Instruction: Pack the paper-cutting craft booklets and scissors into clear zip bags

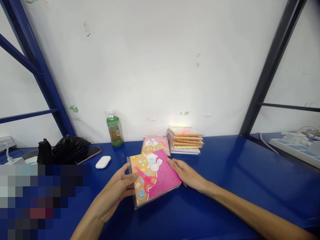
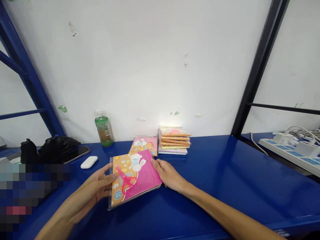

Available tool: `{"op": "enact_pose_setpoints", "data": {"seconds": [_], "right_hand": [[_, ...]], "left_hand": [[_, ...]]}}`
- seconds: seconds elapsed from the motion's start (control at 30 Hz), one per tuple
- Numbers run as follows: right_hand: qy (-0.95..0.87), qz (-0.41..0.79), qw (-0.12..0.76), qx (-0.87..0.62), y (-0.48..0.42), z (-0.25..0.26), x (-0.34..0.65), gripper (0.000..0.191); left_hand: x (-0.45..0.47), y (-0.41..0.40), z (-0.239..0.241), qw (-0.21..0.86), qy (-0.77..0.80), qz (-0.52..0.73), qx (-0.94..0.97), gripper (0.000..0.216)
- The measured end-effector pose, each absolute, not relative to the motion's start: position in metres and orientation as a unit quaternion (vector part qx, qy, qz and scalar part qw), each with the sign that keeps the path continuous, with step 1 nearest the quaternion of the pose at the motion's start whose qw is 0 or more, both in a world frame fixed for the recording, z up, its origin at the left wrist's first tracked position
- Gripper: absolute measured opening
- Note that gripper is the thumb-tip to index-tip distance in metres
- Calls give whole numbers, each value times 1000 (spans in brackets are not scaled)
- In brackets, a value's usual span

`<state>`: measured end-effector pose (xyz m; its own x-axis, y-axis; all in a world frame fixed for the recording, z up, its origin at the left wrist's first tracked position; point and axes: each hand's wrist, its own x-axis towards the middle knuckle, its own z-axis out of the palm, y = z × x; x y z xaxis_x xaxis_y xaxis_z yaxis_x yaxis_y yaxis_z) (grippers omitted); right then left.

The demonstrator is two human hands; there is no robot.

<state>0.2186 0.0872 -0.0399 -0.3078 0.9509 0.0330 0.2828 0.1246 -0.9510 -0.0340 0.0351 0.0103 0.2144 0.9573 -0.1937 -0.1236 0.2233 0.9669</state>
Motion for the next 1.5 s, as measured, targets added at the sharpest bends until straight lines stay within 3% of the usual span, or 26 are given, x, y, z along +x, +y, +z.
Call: {"op": "enact_pose_setpoints", "data": {"seconds": [0.17, 0.43, 0.57, 0.8, 1.03, 1.5], "right_hand": [[-655, 473, 352, -472, 86, -35, 220, 65], [-613, 550, 320, -469, 83, -28, 223, 63], [-609, 555, 314, -471, 86, -30, 227, 60], [-601, 645, 249, -400, 87, -15, 240, 49], [-579, 726, 205, -310, 90, -13, 245, 80], [-595, 701, 234, -316, 93, -16, 245, 72]], "left_hand": [[-37, 36, 0, 629, 480, 400, 463, 83], [-39, 33, 9, 648, 457, 371, 483, 68], [-40, 33, 11, 636, 477, 374, 477, 71], [-41, 32, 14, 607, 505, 403, 463, 73], [-46, 37, 14, 590, 520, 425, 448, 78], [-37, 38, 13, 557, 550, 437, 442, 68]]}}
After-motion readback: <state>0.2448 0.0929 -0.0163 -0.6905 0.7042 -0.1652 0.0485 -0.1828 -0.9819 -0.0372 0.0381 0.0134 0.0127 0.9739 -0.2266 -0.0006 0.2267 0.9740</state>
